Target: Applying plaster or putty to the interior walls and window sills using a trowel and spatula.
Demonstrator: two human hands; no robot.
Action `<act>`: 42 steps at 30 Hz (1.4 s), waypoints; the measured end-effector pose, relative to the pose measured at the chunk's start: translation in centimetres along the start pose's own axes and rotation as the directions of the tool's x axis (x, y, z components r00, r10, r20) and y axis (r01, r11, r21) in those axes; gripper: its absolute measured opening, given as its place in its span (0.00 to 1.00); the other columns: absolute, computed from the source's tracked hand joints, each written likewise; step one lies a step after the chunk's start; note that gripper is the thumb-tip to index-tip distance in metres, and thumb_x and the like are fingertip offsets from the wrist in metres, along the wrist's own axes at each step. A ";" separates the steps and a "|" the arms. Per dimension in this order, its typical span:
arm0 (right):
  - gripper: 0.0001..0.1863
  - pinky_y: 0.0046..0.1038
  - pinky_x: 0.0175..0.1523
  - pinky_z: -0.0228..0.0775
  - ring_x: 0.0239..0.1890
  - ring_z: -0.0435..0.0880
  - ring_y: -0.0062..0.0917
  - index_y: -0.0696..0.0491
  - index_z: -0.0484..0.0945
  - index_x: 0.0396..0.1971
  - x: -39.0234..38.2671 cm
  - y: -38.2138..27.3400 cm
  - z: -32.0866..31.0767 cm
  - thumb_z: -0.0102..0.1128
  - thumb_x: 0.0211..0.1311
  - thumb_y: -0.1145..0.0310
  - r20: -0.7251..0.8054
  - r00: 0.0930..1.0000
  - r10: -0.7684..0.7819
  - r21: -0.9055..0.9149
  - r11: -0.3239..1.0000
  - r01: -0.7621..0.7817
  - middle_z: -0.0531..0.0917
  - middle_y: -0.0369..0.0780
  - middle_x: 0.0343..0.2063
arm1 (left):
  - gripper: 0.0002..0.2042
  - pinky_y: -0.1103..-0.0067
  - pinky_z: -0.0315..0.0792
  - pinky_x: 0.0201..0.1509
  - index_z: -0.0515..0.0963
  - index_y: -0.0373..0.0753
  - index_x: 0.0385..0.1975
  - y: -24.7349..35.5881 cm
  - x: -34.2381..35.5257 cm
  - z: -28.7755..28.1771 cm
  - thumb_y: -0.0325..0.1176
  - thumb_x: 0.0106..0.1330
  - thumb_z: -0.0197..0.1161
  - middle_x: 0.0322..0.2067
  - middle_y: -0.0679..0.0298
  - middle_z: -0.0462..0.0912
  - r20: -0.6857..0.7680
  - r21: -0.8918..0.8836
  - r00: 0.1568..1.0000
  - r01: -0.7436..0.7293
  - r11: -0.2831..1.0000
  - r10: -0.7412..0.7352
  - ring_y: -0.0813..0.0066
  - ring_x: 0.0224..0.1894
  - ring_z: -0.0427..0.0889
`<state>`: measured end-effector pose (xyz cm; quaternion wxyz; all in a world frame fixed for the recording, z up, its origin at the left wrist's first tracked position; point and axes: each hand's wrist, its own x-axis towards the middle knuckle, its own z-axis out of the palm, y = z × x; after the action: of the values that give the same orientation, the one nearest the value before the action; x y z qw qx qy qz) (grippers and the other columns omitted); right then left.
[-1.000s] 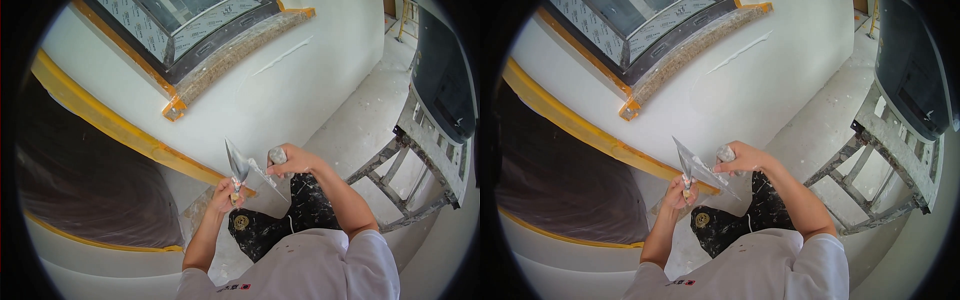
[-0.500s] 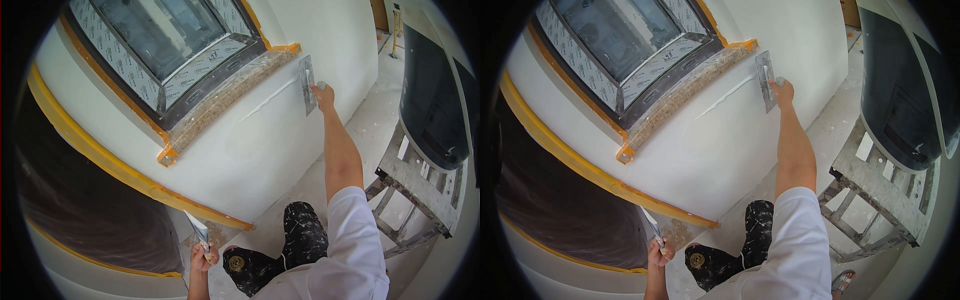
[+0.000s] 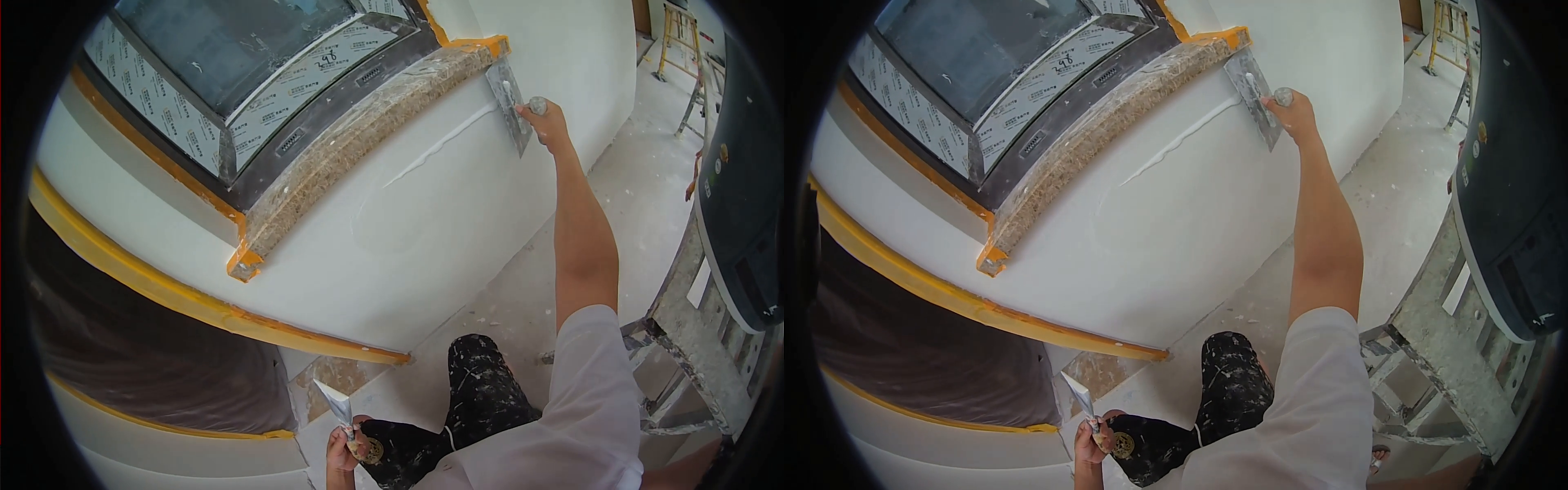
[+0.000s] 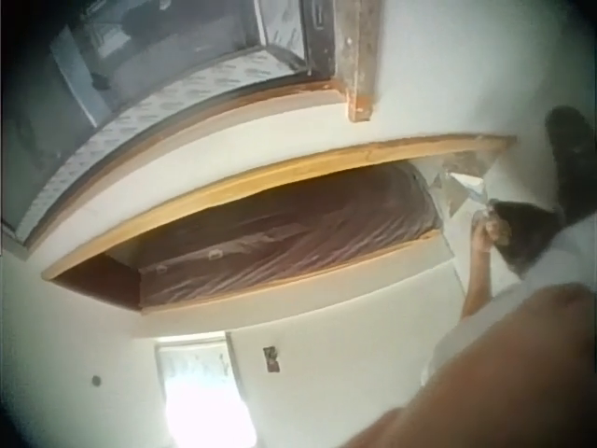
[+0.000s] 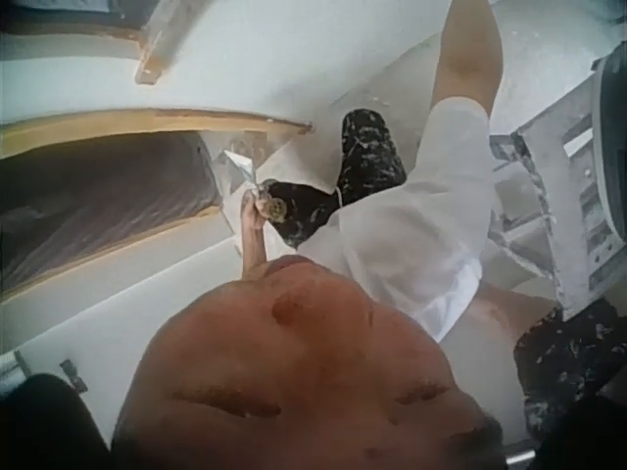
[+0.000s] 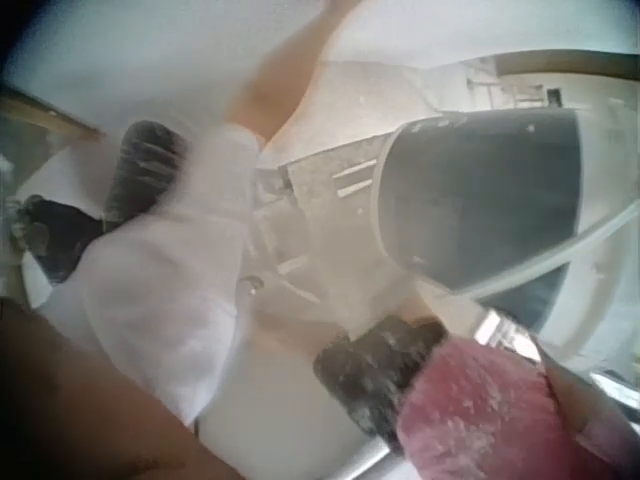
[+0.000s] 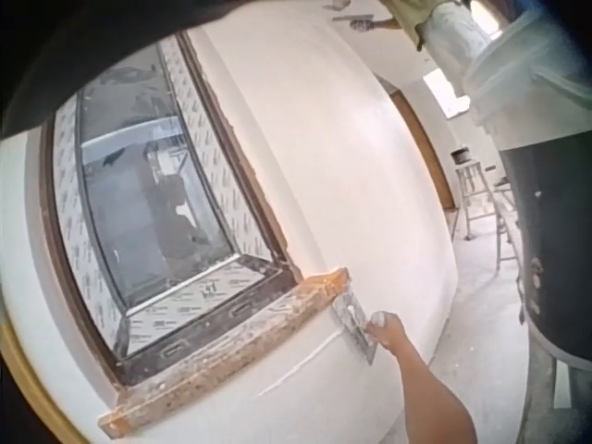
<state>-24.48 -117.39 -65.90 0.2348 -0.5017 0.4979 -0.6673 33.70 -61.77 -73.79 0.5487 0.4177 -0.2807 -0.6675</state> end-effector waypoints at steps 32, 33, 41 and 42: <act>0.28 0.34 0.58 0.74 0.54 0.79 0.26 0.51 0.70 0.61 -38.1 -8.1 10.8 0.68 0.62 0.66 0.594 0.804 0.045 0.724 0.406 -0.557 0.79 0.38 0.52 | 0.15 0.80 0.71 0.27 0.77 0.33 0.46 3.7 10.4 -1.1 0.41 0.76 0.53 0.31 0.61 0.80 0.299 0.126 0.949 0.066 0.990 -0.102 0.75 0.25 0.78; 0.28 0.34 0.58 0.74 0.54 0.79 0.26 0.51 0.70 0.61 -38.0 -6.7 10.6 0.68 0.62 0.66 0.612 0.790 0.035 0.709 0.418 -0.568 0.79 0.38 0.52 | 0.15 0.80 0.70 0.27 0.77 0.33 0.44 3.8 11.7 0.1 0.41 0.76 0.53 0.30 0.62 0.80 0.339 0.194 0.928 0.094 0.976 -0.157 0.76 0.25 0.77; 0.15 0.25 0.38 0.77 0.29 0.81 0.21 0.56 0.79 0.39 -37.3 -9.8 10.3 0.73 0.54 0.67 0.931 0.335 0.143 0.002 0.919 -0.395 0.81 0.30 0.25 | 0.14 0.81 0.67 0.23 0.79 0.33 0.38 7.0 13.3 4.7 0.39 0.76 0.55 0.27 0.64 0.80 0.472 0.299 0.874 -0.033 0.954 -0.118 0.79 0.20 0.74; 0.12 0.25 0.35 0.76 0.27 0.80 0.19 0.56 0.80 0.37 -37.9 -9.3 9.8 0.71 0.58 0.66 0.908 0.349 0.233 -0.021 0.855 -0.518 0.82 0.32 0.27 | 0.14 0.81 0.68 0.23 0.79 0.32 0.39 7.1 13.1 4.8 0.39 0.76 0.55 0.26 0.65 0.80 0.422 0.297 0.901 -0.033 0.954 -0.100 0.80 0.20 0.74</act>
<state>0.76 -87.11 -74.07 0.6730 -0.6065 0.3061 -0.2925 32.43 -76.55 -68.81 0.3921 0.3415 -0.4849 -0.7032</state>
